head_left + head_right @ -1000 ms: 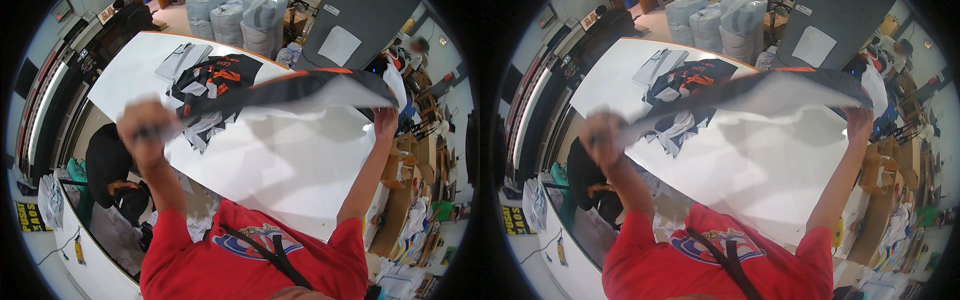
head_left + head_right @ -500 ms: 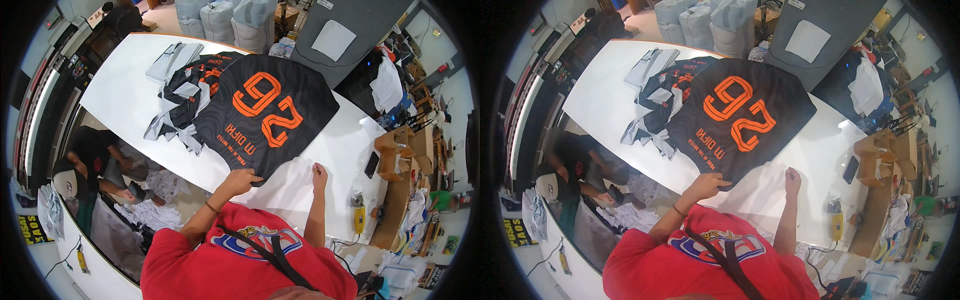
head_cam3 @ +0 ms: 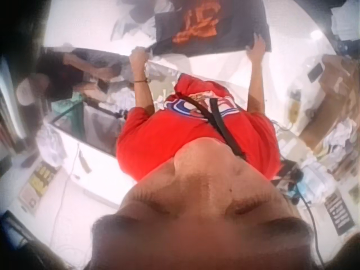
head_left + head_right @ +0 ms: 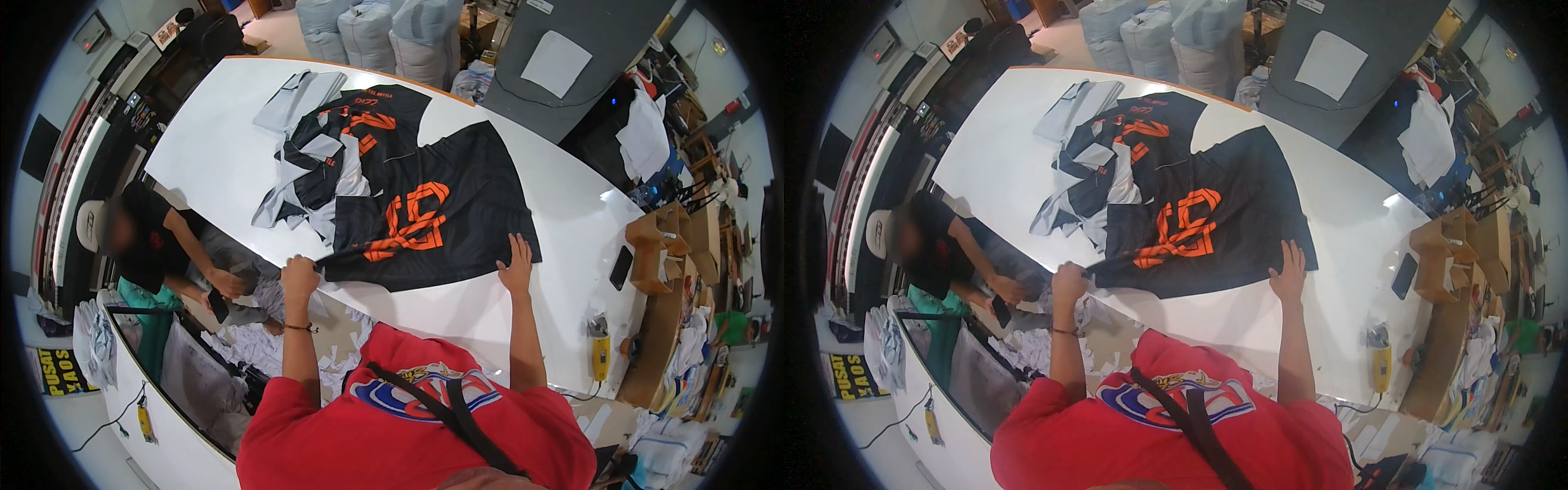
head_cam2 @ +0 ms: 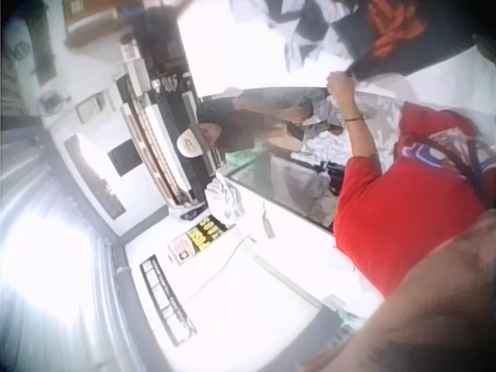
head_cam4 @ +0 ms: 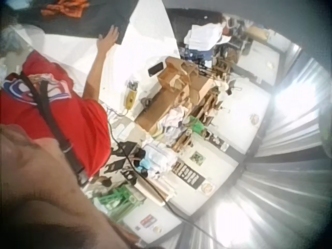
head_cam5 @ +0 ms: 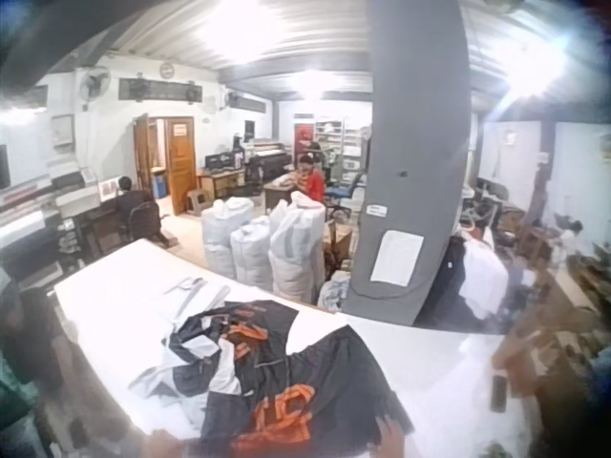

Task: The person assembles a black and orange jersey by placing orange stripes and white paper templates onto black fabric pieces on a table. They smooth the materials and handle a finished jersey with the number 26.

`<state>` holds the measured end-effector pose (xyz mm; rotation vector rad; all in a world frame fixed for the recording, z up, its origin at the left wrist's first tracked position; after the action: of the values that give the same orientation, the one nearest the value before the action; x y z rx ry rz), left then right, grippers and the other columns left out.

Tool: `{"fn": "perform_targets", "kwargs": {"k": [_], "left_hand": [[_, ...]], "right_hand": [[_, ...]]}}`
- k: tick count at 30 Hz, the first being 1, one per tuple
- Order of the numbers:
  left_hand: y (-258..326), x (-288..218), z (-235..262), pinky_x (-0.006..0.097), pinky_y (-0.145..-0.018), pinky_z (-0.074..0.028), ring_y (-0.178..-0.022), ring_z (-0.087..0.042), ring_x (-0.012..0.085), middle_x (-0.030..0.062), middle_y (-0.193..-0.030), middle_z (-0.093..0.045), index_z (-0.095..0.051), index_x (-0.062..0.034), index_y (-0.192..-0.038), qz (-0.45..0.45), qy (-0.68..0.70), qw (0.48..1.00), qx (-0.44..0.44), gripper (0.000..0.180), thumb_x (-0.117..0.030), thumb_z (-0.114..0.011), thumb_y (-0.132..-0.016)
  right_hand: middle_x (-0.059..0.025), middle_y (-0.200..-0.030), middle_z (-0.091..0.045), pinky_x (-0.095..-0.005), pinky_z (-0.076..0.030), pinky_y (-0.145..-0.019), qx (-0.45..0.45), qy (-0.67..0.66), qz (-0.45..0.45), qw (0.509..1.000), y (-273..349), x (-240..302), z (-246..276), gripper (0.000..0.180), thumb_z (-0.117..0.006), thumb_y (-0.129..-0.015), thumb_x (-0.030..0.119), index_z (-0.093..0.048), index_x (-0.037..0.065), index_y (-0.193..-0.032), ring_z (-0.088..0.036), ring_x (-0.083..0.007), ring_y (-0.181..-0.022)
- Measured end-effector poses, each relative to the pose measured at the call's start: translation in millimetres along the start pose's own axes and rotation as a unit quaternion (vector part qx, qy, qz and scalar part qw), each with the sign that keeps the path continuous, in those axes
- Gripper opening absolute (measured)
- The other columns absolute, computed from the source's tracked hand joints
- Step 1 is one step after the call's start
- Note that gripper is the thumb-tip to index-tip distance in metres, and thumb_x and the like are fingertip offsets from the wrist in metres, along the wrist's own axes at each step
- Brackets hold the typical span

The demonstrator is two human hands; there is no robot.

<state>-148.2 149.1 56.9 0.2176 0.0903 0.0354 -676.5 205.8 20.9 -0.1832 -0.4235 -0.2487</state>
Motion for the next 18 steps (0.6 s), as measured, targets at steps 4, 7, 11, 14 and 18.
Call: {"fn": "perform_targets", "kwargs": {"k": [4,7,11,14,18], "left_hand": [[5,-55,29,0.045,-0.086,-0.051,-0.103,-0.063,0.0335,0.0171,-0.108,-0.067,-0.068,-0.0078,-0.115,-0.14,0.179,0.971,-0.075,0.045,-0.025,-0.079,-0.074],[22,-156,-1,0.042,-0.093,-0.048,-0.106,-0.061,0.0352,0.0159,-0.112,-0.066,-0.064,-0.0063,-0.12,-0.344,0.361,0.867,-0.005,0.052,-0.031,-0.08,-0.077],[73,-254,-50,0.047,-0.104,-0.039,-0.124,-0.051,0.0367,0.0226,-0.124,-0.059,-0.05,-0.0025,-0.137,-0.425,0.207,0.881,0.005,0.072,-0.032,-0.079,-0.078],[73,-294,-75,0.046,-0.091,-0.047,-0.102,-0.063,0.036,0.0207,-0.106,-0.065,-0.053,-0.0045,-0.131,-0.407,0.284,0.864,0.085,0.05,-0.024,-0.07,-0.088],[89,-307,6,0.044,-0.073,-0.049,-0.073,-0.064,0.0374,0.0214,-0.082,-0.064,-0.062,-0.0047,-0.11,-0.438,0.472,0.74,0.195,0.022,-0.021,-0.061,-0.095]], "right_hand": [[-0.0186,-0.132,-0.055,-0.0473,-0.045,-0.096,0.002,0.015,-0.036,0.999,18,-10,-29,0.041,-0.073,-0.08,0.007,-0.061,0.006,-0.12,-0.053,-0.0378,-0.118],[-0.0116,-0.091,-0.066,-0.0388,-0.049,-0.074,0.034,-0.116,0.008,0.993,41,1,-62,0.017,-0.07,-0.084,0.004,-0.064,0.001,-0.1,-0.063,-0.0262,-0.081],[0.0046,-0.08,-0.058,-0.0194,-0.042,-0.066,0.21,-0.454,-0.1,0.86,66,88,-48,0.006,-0.068,-0.091,0.002,-0.065,0.003,-0.096,-0.053,-0.0038,-0.073],[0.001,-0.09,-0.06,-0.0208,-0.043,-0.072,0.105,-0.571,-0.069,0.811,69,93,2,0.01,-0.069,-0.09,0.004,-0.065,0.003,-0.1,-0.054,-0.0058,-0.081],[-0.0104,-0.132,-0.054,-0.0404,-0.04,-0.103,0.099,-0.494,0.104,0.857,60,118,54,0.093,-0.094,-0.054,0.022,-0.051,0.004,-0.134,-0.049,-0.0269,-0.128]]}}
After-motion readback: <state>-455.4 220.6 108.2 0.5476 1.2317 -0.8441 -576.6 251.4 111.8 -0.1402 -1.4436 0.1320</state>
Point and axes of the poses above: each hand's wrist, its own y-axis away from the middle knuckle, its own z-axis out of the back of the hand, x = y × z, the point moved 8 cm from there along -y, towards the middle knuckle
